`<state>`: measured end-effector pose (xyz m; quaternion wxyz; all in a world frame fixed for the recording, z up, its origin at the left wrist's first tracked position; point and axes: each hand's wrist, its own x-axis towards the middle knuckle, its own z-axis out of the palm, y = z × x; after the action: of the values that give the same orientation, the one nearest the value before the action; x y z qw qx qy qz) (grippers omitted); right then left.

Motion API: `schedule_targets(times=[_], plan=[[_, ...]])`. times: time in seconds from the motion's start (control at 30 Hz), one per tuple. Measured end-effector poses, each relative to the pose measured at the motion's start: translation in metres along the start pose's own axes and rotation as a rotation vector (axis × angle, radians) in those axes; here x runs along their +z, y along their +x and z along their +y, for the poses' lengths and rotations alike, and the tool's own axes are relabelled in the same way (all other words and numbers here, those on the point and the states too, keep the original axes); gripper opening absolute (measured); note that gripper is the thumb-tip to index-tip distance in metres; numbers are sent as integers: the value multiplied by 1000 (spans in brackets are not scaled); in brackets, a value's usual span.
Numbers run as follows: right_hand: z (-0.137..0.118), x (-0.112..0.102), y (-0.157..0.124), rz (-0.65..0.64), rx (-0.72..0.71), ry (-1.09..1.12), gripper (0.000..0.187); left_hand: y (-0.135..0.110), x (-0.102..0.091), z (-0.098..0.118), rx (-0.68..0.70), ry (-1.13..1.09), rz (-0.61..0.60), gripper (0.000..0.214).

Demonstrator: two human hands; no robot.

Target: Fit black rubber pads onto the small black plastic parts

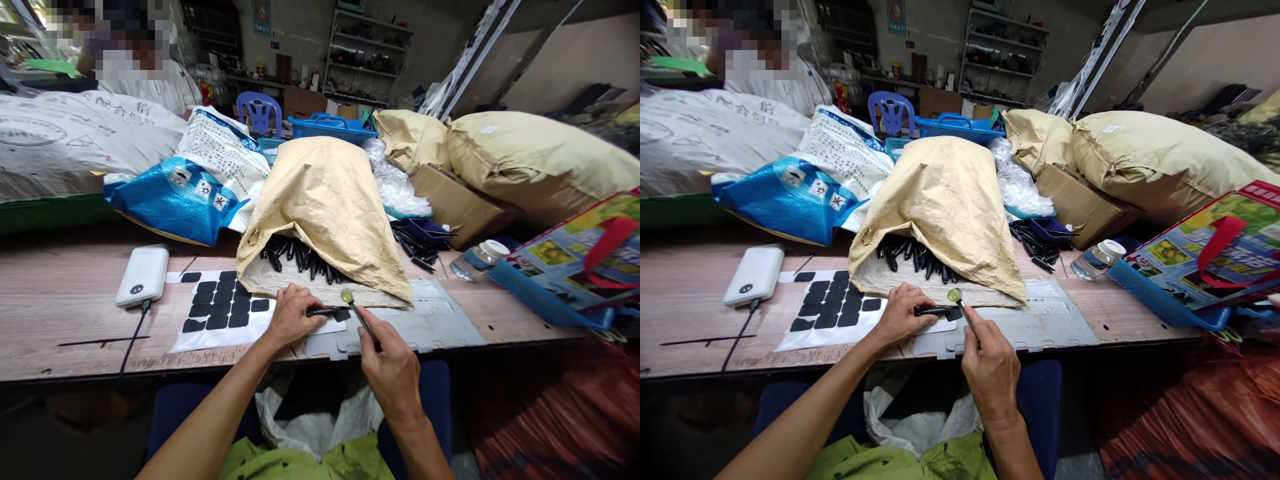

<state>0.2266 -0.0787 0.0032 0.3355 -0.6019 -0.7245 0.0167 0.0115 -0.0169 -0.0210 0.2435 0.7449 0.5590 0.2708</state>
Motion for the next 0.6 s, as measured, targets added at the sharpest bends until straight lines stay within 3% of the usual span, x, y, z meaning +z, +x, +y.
schedule_targets(times=[0.2,0.33,0.43,0.6], plan=[[37,7,15,0,-31,-300,40,-1,-2,-4,39,-41,-29,18],[35,15,16,69,-44,-304,35,-2,-4,-4,71,-76,-42,19],[18,13,19,101,-48,-116,33,-2,-5,-3,102,-56,-65,22],[-8,16,29,-151,-122,357,34,-3,-5,-3,140,-27,-86,26]])
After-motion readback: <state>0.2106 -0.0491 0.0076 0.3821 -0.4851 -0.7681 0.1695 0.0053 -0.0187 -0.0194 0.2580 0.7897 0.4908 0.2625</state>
